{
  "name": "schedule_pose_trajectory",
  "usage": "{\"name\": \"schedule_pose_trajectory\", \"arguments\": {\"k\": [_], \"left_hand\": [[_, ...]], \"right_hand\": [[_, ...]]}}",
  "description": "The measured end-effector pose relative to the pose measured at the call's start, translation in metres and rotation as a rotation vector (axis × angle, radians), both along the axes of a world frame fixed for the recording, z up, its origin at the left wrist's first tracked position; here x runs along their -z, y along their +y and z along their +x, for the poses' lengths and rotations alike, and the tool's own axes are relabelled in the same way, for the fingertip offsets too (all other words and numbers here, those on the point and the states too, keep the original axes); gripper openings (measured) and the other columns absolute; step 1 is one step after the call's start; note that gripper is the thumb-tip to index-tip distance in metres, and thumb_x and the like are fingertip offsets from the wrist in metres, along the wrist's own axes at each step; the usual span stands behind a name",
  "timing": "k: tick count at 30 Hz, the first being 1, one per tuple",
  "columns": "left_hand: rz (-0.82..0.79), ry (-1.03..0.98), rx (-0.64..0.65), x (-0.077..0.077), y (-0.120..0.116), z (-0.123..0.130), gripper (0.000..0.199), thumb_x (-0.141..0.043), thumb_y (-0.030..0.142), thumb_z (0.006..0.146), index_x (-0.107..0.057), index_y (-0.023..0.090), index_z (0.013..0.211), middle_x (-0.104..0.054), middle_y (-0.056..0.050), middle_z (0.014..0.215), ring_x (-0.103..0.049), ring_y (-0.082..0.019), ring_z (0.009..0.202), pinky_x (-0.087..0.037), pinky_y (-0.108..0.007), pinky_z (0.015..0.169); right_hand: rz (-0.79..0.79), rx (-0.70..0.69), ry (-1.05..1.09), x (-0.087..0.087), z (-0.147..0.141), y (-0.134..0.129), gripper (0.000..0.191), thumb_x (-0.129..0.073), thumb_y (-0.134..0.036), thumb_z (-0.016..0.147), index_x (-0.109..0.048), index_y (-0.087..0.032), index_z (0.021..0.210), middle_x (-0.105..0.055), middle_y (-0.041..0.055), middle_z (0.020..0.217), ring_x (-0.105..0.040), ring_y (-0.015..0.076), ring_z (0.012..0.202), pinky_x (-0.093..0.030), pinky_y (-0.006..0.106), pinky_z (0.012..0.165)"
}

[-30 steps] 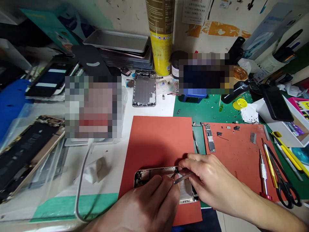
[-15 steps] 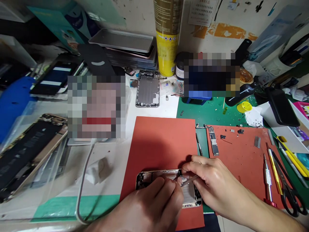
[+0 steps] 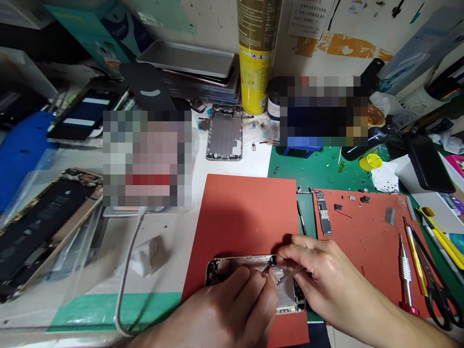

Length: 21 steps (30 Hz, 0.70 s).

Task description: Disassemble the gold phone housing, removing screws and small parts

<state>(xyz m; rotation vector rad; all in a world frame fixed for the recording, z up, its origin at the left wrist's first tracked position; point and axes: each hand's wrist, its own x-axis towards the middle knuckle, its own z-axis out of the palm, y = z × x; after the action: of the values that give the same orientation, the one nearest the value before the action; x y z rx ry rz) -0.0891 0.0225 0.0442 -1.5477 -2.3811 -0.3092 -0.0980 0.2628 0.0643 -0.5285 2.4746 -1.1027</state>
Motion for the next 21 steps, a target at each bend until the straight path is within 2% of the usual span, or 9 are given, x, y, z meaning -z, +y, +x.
{"name": "schedule_pose_trajectory", "arguments": {"k": [5, 11, 21], "left_hand": [[-0.036, -0.02, 0.001, 0.003, -0.003, 0.004, 0.031, -0.055, 0.008, 0.091, -0.068, 0.01, 0.119, -0.075, -0.011, 0.092, -0.071, -0.023, 0.082, -0.062, -0.036, 0.073], [-0.069, 0.033, 0.017, -0.002, 0.001, 0.003, 0.029, -0.054, 0.008, 0.088, -0.068, 0.01, 0.113, -0.075, -0.012, 0.091, -0.07, -0.023, 0.076, -0.058, -0.036, 0.068], [-0.138, 0.048, 0.036, -0.009, 0.003, 0.003, 0.026, -0.06, 0.009, 0.091, -0.068, 0.012, 0.115, -0.078, -0.011, 0.093, -0.069, -0.022, 0.076, -0.056, -0.037, 0.072]], "right_hand": [[0.008, 0.01, -0.006, -0.001, 0.0, -0.001, 0.037, -0.044, -0.001, 0.087, -0.072, -0.021, 0.101, -0.07, 0.0036, 0.09, -0.064, 0.0166, 0.072, -0.046, 0.03, 0.063], [0.029, 0.018, -0.026, 0.0, 0.001, -0.001, 0.035, -0.044, -0.004, 0.092, -0.072, -0.021, 0.103, -0.071, 0.0043, 0.09, -0.067, 0.0181, 0.073, -0.047, 0.032, 0.064], [0.034, 0.021, -0.012, 0.002, 0.001, 0.0, 0.037, -0.045, -0.001, 0.088, -0.072, -0.02, 0.104, -0.071, 0.0044, 0.091, -0.068, 0.0183, 0.073, -0.046, 0.031, 0.064]]}}
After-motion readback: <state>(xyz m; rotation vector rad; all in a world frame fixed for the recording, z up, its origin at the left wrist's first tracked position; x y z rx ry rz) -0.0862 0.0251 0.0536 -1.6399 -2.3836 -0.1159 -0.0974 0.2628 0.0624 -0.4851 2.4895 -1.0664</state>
